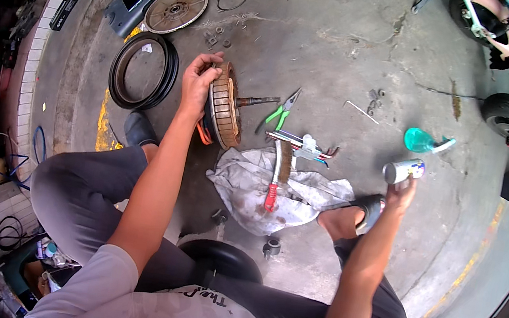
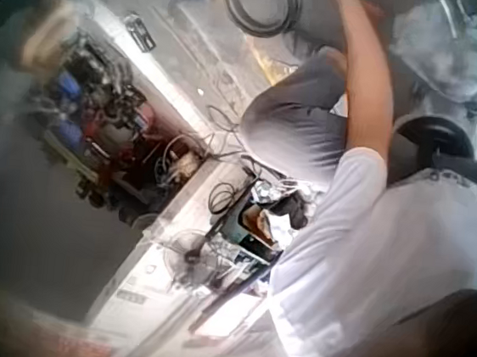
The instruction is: The person sits on a stool and cleans a circular mechanical part, likely a brake drum or clutch assembly, using a wire brush and a spray can. They scrub the surface of the part repeatedly and apply a cleaning agent from the spray can to remove dirt and grime.
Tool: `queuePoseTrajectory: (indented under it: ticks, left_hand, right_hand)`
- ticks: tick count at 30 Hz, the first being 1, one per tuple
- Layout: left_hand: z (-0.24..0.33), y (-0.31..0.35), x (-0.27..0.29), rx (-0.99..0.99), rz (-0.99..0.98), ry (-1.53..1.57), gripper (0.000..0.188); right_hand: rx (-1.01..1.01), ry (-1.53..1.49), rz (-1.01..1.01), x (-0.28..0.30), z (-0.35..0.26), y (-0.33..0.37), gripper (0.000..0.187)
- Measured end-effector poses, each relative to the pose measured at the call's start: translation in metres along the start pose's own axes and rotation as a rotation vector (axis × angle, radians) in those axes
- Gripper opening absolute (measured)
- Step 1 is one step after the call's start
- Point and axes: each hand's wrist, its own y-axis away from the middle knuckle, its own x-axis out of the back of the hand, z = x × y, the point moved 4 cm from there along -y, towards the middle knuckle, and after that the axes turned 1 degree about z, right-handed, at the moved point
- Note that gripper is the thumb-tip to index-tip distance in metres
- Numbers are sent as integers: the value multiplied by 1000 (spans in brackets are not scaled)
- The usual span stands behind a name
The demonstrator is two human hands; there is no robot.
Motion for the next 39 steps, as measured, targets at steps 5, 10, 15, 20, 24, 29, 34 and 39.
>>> queuePoseTrajectory:
  ticks: [5, 10, 15, 20, 24, 29, 34, 39]
  left_hand:
    - [-13, 10, 0, -120, 56, -95, 26]
    - [-6, 26, -6, -252, 113, -206, 28]
    - [-18, 32, 23, -246, 145, -101, 27]
    - [-24, 27, 20, -202, 89, -27, 29]
    - [-23, 26, 14, -227, 76, -54, 29]
    - [-27, 25, 17, -241, 111, -65, 29]
    - [-23, 26, 12, -262, 125, -75, 28]
    - [-26, 23, 17, -257, 135, -25, 27]
  right_hand:
    - [110, -523, -525, -18, 20, 155, 57]
    - [324, -138, -476, -49, -51, 190, 53]
    - [583, 121, -762, -132, -104, 350, 60]
    - [878, 658, -799, -153, -88, 466, 72]
    - [896, 978, -984, -153, -1, 507, 75]
    - [849, 1126, -1029, -169, 77, 527, 65]
    - [954, 1136, -1028, -168, 91, 521, 64]
    - [862, 1086, -1057, -169, 93, 517, 63]
